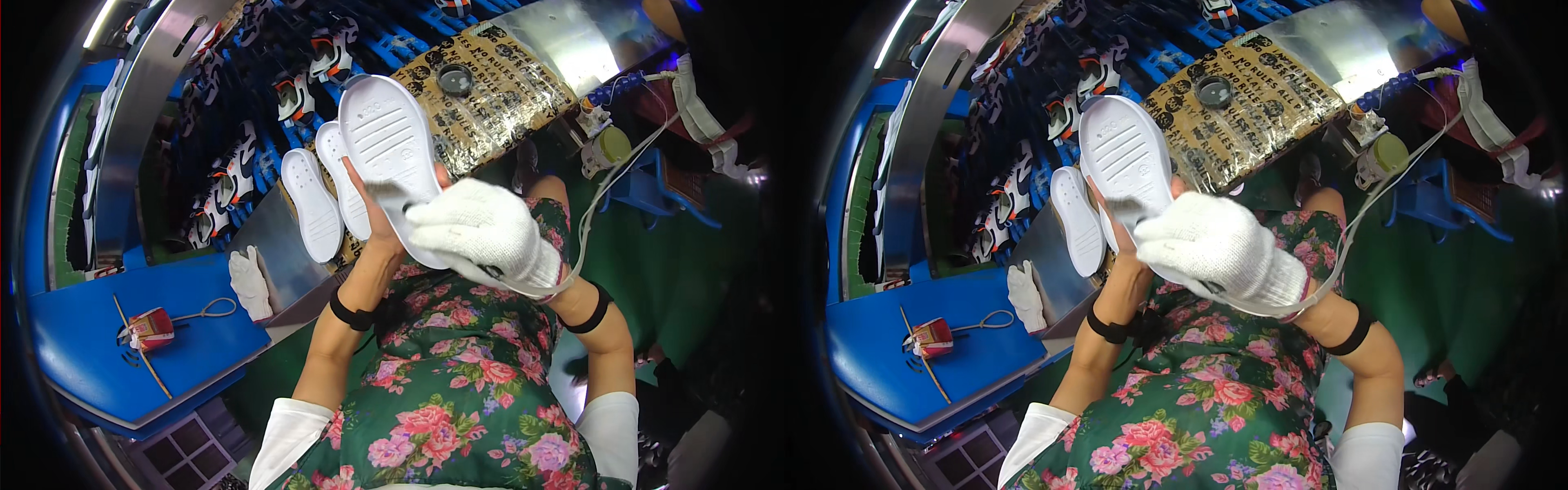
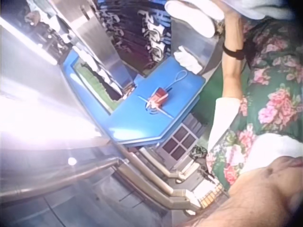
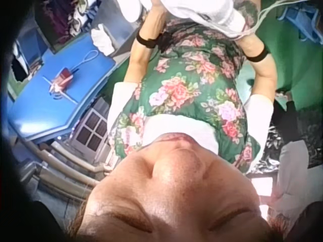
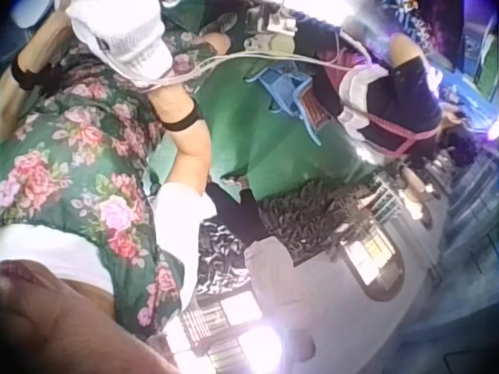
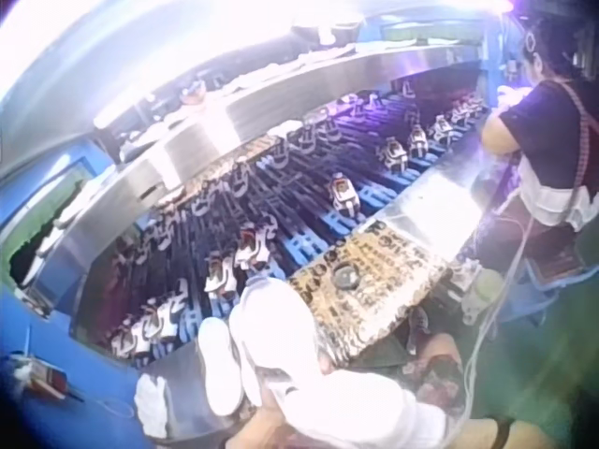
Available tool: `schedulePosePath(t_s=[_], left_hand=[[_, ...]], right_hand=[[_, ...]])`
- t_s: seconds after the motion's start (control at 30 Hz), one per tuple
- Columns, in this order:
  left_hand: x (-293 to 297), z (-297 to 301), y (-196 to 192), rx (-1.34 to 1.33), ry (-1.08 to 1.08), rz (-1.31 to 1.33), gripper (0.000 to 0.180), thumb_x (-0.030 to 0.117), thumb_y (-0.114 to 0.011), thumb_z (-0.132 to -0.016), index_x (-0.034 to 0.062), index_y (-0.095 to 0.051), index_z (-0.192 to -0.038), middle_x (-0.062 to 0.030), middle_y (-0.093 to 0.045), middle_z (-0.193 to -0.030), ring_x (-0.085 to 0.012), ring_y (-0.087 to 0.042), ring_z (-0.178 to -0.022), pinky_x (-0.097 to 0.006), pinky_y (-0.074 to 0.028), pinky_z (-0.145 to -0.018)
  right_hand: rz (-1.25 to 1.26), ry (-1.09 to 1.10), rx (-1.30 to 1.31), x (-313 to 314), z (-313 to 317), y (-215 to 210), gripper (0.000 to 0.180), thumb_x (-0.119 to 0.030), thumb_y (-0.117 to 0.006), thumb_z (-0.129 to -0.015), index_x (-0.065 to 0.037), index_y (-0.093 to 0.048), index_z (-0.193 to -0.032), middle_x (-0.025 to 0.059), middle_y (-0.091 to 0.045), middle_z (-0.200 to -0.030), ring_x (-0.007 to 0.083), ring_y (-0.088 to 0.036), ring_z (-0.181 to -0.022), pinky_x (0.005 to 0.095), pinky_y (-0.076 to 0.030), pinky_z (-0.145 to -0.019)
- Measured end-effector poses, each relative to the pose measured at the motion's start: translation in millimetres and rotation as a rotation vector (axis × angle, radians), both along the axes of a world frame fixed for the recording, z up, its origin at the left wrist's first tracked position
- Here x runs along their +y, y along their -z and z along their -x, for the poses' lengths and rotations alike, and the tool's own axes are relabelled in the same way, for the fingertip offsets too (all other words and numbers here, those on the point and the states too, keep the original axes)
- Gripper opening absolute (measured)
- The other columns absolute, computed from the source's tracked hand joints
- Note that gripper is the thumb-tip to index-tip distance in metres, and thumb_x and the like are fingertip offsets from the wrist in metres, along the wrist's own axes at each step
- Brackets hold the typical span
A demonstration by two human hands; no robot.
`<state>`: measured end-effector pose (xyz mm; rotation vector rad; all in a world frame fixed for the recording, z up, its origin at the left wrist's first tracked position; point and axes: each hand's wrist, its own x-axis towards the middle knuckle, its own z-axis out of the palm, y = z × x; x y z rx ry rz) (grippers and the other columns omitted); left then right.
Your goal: Applying glue to shoe insoles using a brush on a manufacturing production line.
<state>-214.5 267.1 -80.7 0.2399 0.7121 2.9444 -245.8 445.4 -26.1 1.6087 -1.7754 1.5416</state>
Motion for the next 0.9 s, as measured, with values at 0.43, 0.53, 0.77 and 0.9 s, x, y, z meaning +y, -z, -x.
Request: schedulePosePath(t_s=[0.43,0.53,0.77,0.9], left_hand=[[-10.0,3.4,-0.7,-0.183,-0.056,-0.002,0.106,0.096,-0.027,-0.075,0.0071,-0.052,-0.126,-0.0172,-0.061,-0.095,-0.0307,-0.059,-0.078,-0.045,-0.052,-0.066],[-10.8,8.8,-1.9,-0.135,-0.08,0.033,0.104,0.096,-0.029,-0.074,0.0092,-0.053,-0.124,-0.0158,-0.062,-0.095,-0.0288,-0.058,-0.077,-0.044,-0.05,-0.066],[-29.4,10.2,-0.4,-0.139,-0.021,0.019,0.103,0.096,-0.031,-0.074,0.0104,-0.053,-0.127,-0.0148,-0.062,-0.095,-0.0279,-0.058,-0.077,-0.04,-0.051,-0.067],[-28.5,14.3,-11.6,-0.178,0.002,0.083,0.105,0.096,-0.031,-0.074,0.0092,-0.052,-0.129,-0.0169,-0.062,-0.092,-0.0286,-0.06,-0.071,-0.042,-0.051,-0.062]], right_hand=[[0.066,-0.192,-0.392,7.5,3.7,4.5,0.025,-0.004,-0.079,-0.07,-0.009,-0.075,-0.094,0.0075,-0.074,-0.094,0.0253,-0.07,-0.079,0.0334,-0.056,-0.071],[0.06,0.007,-0.197,11.0,4.6,2.8,0.02,0.0,-0.077,-0.072,-0.005,-0.074,-0.091,0.012,-0.074,-0.098,0.0248,-0.07,-0.081,0.0347,-0.055,-0.071],[0.014,-0.315,-0.377,10.2,-2.3,12.4,0.021,-0.004,-0.078,-0.073,-0.01,-0.073,-0.093,0.0062,-0.073,-0.095,0.0248,-0.069,-0.082,0.0342,-0.055,-0.07],[0.021,-0.043,-0.011,4.9,-5.2,19.2,0.022,-0.003,-0.075,-0.071,-0.007,-0.072,-0.092,0.0082,-0.072,-0.097,0.0254,-0.067,-0.081,0.0357,-0.056,-0.071]])
